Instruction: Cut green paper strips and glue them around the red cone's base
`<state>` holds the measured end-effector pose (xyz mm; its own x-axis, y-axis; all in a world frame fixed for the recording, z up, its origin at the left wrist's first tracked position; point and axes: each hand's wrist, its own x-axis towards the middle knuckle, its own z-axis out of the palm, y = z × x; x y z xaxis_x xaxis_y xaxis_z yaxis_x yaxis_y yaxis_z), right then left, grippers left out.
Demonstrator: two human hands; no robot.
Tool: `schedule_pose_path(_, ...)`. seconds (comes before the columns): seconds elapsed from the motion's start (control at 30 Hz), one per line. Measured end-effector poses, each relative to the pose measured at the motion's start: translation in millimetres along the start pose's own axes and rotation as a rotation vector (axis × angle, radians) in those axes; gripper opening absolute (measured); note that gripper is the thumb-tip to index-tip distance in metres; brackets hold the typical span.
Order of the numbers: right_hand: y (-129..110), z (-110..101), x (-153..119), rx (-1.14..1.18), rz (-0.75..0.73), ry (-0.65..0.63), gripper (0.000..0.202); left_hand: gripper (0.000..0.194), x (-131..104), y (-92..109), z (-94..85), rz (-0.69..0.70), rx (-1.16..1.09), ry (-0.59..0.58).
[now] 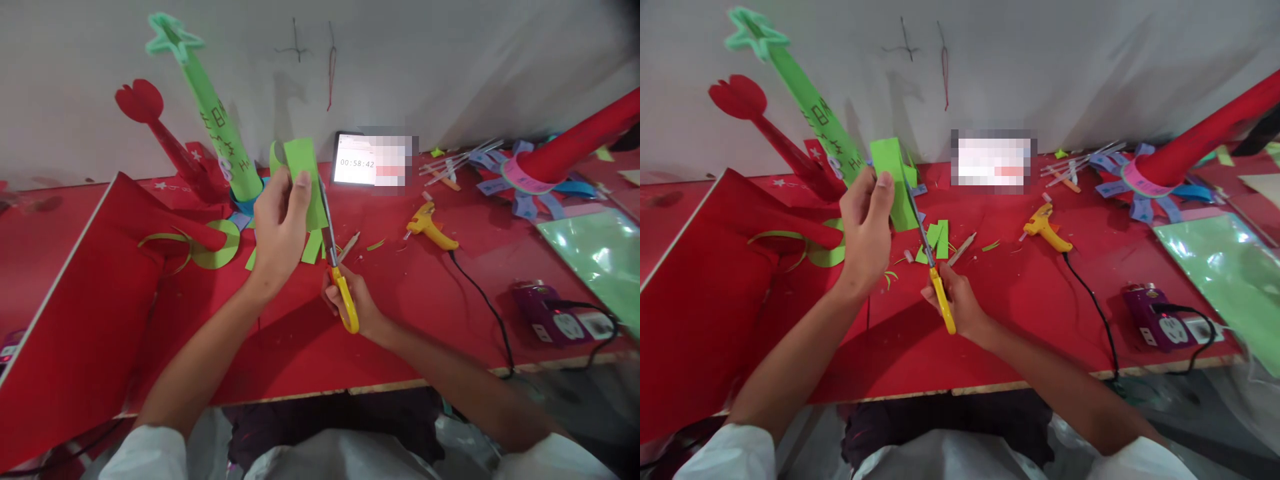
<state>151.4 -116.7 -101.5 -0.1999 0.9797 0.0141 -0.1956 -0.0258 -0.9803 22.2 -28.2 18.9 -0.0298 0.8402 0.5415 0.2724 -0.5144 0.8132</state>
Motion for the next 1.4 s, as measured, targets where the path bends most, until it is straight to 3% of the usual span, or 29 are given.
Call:
schedule_pose_path(0.23, 3.4, 1.7, -5.0, -0.046, 0.025, -0.011, 0.069, 0.051, -4.2, -0.3, 2.1, 0.026, 0.118, 0.074)
schedule_pose_path(0.47, -0.7, 2.6, -6.2, -0.050, 0.029, -0.011, 0.067, 0.057, -6.4, -4.7, 3.8, 0.054, 0.175, 0.108)
schedule_pose_path(1.17, -1.4, 2.2, -6.8, -0.070, 0.052, -0.021, 0.066, 0.053, -7.1, -6.7, 7.7, 0.106, 0.192, 0.173)
schedule_pose_path(1.4, 0.9, 2.8, -8.3, -0.051, 0.050, -0.019, 0.065, 0.056, -8.1, -8.1, 8.7, 0.061, 0.172, 0.194)
